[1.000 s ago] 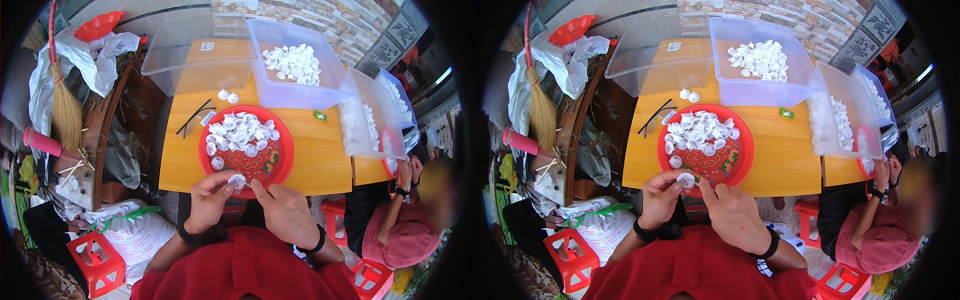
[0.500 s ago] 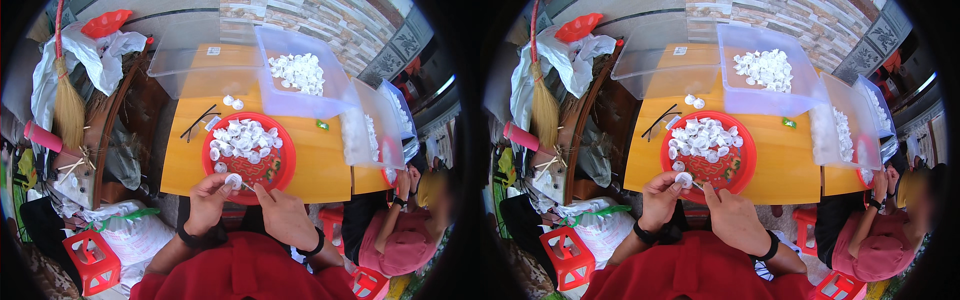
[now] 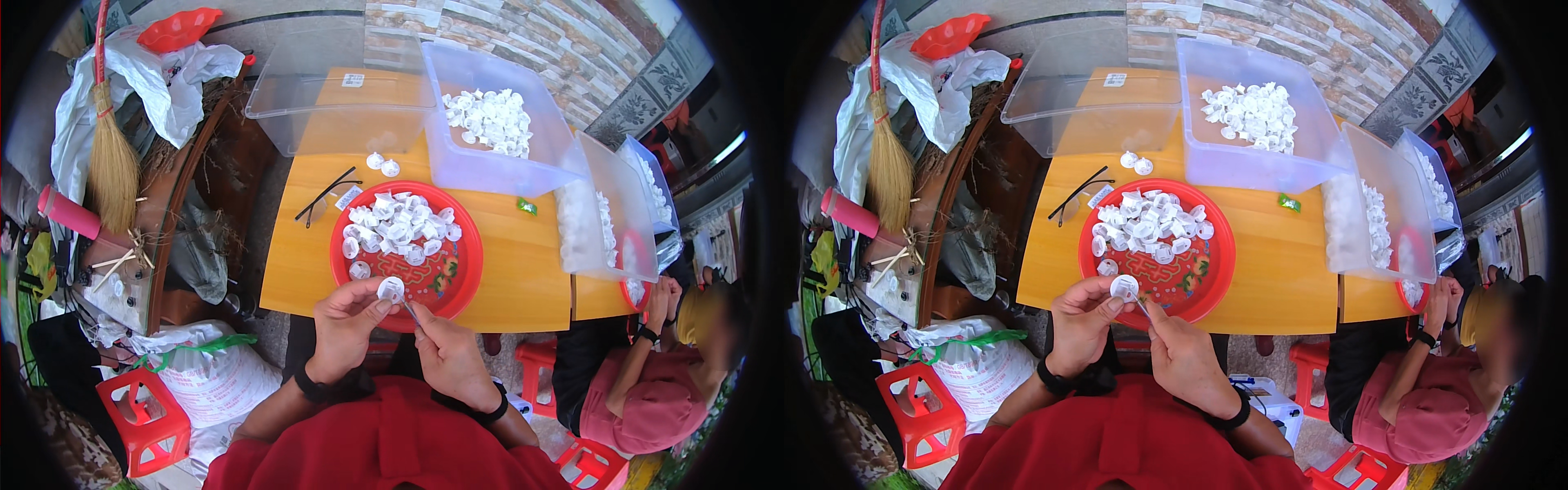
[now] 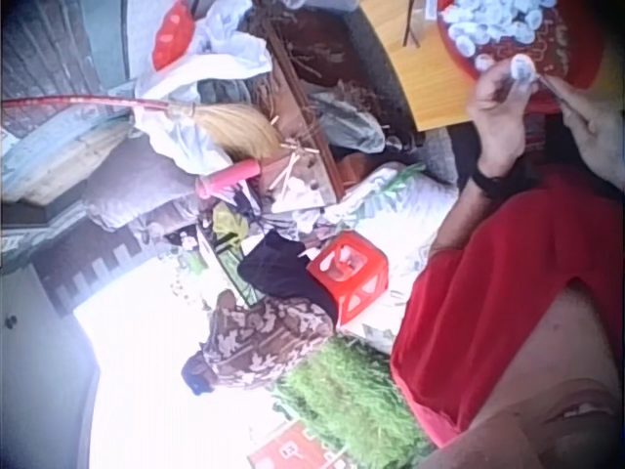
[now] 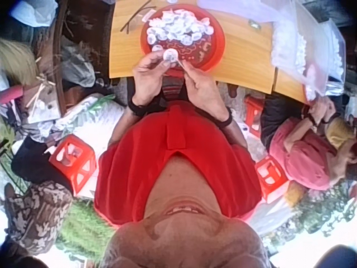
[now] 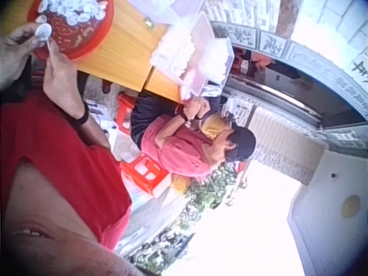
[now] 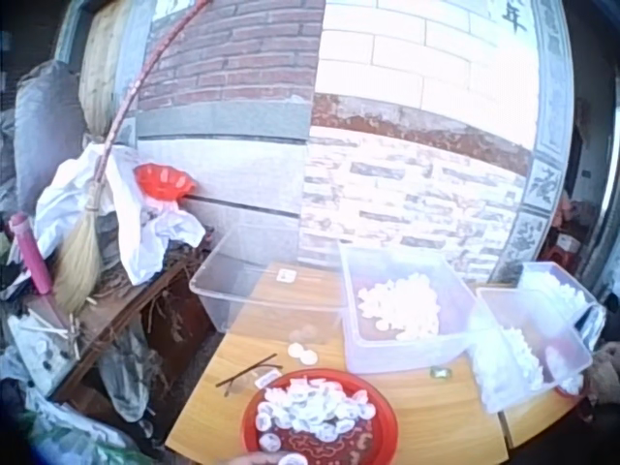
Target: Assembling small white plastic components on a table using pliers.
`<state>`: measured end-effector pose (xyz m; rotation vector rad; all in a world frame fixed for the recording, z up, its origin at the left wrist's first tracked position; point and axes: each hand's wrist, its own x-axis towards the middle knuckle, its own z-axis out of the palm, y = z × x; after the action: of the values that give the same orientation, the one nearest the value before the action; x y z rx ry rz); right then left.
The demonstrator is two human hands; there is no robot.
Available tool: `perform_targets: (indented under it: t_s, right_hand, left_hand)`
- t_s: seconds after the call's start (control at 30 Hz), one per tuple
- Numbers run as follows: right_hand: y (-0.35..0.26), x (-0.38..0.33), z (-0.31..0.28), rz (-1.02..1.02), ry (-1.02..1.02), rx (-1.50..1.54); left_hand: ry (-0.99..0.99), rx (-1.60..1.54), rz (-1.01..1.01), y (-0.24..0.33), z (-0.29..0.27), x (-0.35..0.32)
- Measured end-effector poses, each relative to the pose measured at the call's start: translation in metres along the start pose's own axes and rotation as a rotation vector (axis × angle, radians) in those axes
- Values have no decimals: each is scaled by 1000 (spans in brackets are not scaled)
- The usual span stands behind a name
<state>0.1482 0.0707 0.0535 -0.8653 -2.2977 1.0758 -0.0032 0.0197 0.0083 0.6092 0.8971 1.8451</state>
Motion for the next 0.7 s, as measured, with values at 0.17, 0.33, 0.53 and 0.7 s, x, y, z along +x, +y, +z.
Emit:
perform_targets:
  t_s: [0.17, 0.33, 0.53, 0.7]
  right_hand:
    - [3, -4, 5, -36, 16, -58]
    - [-7, -3, 1, -75, -57, -341]
    - [-21, 7, -11, -275, -266, -810]
    - [-33, 19, -21, -331, -433, -941]
  left_hand:
    - [44, 55, 20, -3, 2, -3]
    - [39, 104, 55, -6, 0, -5]
    - [39, 269, 81, -8, -2, -6]
    - [-41, 414, 142, -13, -4, -3]
